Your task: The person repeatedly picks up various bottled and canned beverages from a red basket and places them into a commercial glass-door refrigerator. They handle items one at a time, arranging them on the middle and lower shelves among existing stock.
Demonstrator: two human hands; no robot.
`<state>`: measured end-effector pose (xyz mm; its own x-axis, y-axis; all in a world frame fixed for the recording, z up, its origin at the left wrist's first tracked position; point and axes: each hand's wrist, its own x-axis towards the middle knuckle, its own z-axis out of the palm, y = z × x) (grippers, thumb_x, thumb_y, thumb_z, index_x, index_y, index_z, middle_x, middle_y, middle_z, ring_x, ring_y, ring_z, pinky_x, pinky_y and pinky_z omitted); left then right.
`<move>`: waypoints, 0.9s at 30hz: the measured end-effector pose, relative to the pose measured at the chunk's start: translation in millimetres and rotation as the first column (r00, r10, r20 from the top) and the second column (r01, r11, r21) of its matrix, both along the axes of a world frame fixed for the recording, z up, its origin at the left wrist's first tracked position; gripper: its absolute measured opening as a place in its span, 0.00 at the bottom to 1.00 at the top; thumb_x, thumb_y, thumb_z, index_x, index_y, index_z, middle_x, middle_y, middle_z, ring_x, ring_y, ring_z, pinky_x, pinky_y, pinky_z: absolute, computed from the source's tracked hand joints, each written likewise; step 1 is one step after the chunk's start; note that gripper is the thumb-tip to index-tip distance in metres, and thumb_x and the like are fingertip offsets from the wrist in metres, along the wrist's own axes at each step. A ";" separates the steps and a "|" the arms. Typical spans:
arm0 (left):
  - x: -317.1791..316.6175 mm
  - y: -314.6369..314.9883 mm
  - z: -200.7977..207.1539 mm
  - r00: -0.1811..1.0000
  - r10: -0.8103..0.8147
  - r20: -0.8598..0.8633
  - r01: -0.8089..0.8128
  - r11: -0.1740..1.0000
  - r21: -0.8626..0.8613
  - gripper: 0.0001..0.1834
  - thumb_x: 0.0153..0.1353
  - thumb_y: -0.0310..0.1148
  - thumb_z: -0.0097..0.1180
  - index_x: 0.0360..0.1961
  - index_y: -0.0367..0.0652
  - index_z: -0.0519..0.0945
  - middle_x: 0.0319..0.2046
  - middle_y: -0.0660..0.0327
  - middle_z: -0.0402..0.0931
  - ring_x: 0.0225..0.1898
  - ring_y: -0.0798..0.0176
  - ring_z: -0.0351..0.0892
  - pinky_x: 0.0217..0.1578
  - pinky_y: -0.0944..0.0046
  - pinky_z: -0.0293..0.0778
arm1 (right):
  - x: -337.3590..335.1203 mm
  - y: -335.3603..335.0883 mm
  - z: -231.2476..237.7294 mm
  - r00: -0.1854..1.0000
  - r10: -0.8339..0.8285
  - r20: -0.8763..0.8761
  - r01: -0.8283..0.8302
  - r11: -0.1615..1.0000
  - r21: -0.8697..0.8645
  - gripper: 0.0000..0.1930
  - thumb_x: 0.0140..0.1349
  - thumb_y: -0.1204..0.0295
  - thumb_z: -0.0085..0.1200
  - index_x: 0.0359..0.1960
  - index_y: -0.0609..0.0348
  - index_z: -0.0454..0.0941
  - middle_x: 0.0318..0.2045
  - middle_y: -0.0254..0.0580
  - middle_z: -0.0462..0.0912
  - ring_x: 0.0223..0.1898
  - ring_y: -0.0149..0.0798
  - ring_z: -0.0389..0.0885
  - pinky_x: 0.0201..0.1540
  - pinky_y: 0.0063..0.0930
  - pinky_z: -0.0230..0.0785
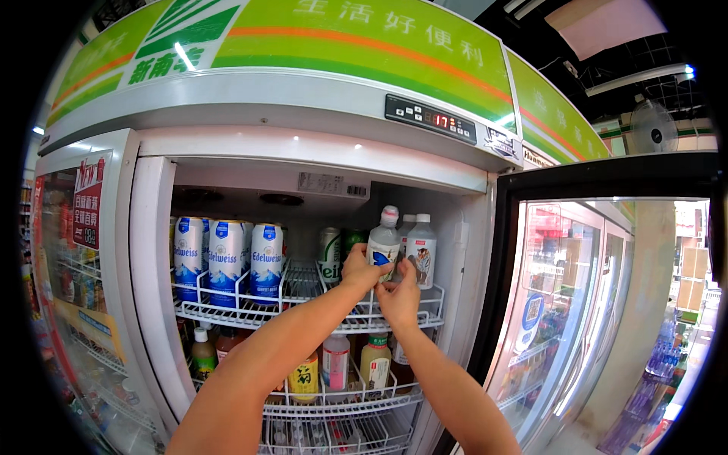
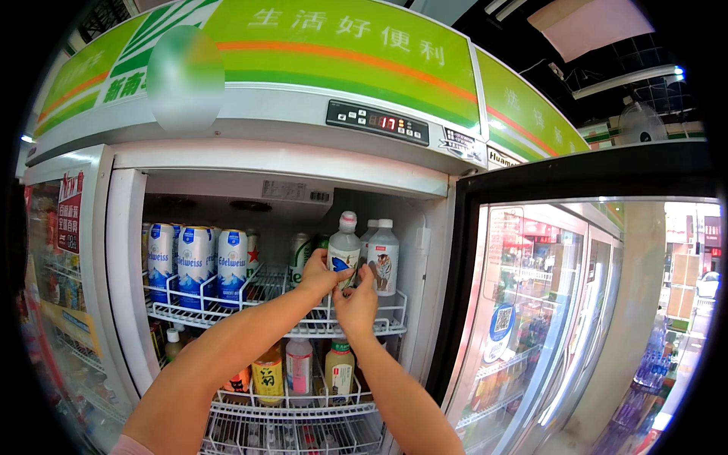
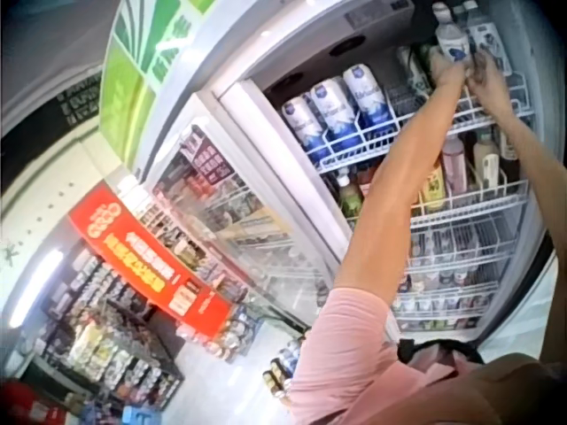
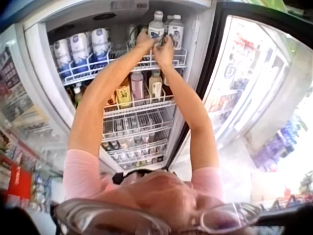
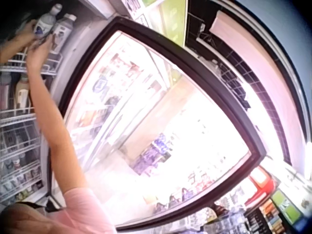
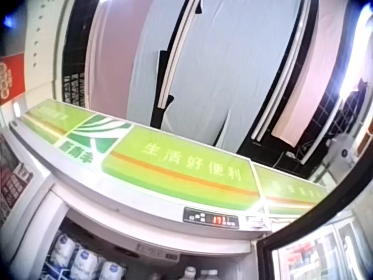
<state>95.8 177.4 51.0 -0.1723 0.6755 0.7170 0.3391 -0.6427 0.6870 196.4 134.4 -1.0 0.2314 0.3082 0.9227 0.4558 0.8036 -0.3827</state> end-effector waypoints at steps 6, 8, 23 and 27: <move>0.6 -63.8 -12.3 0.976 -0.209 -0.065 0.219 0.925 0.311 0.32 0.43 0.27 0.73 0.49 0.36 0.69 0.44 0.53 0.76 0.48 0.60 0.77 0.49 0.61 0.71 | 7.0 -35.9 8.6 1.000 0.030 -0.011 -0.030 0.999 -0.011 0.33 0.50 0.74 0.61 0.60 0.61 0.63 0.37 0.51 0.80 0.26 0.43 0.80 0.33 0.34 0.72; -5.9 -88.8 -7.9 0.964 -0.247 -0.094 0.264 0.884 0.386 0.32 0.43 0.27 0.73 0.49 0.36 0.68 0.45 0.53 0.76 0.49 0.61 0.76 0.50 0.61 0.72 | 2.7 -54.7 11.6 1.000 -0.010 -0.021 0.011 0.999 0.037 0.33 0.49 0.74 0.61 0.59 0.61 0.65 0.39 0.49 0.80 0.28 0.42 0.78 0.34 0.33 0.72; -15.7 -190.6 -96.4 0.821 -0.496 -0.284 0.497 0.865 -0.073 0.34 0.45 0.34 0.73 0.52 0.34 0.71 0.43 0.57 0.77 0.41 0.66 0.77 0.39 0.65 0.77 | 18.0 -160.3 -111.8 0.989 0.050 -0.139 -0.079 0.974 -0.213 0.33 0.44 0.62 0.72 0.52 0.61 0.72 0.36 0.33 0.80 0.33 0.28 0.74 0.36 0.25 0.70; -10.5 -196.7 -187.2 0.803 -0.523 -0.286 0.467 0.850 -0.242 0.32 0.40 0.32 0.74 0.48 0.38 0.75 0.42 0.57 0.79 0.39 0.61 0.79 0.39 0.61 0.77 | 23.9 -185.7 -212.1 0.978 0.010 -0.206 -0.095 0.910 -0.404 0.31 0.44 0.66 0.72 0.51 0.60 0.73 0.35 0.33 0.81 0.33 0.27 0.75 0.36 0.24 0.71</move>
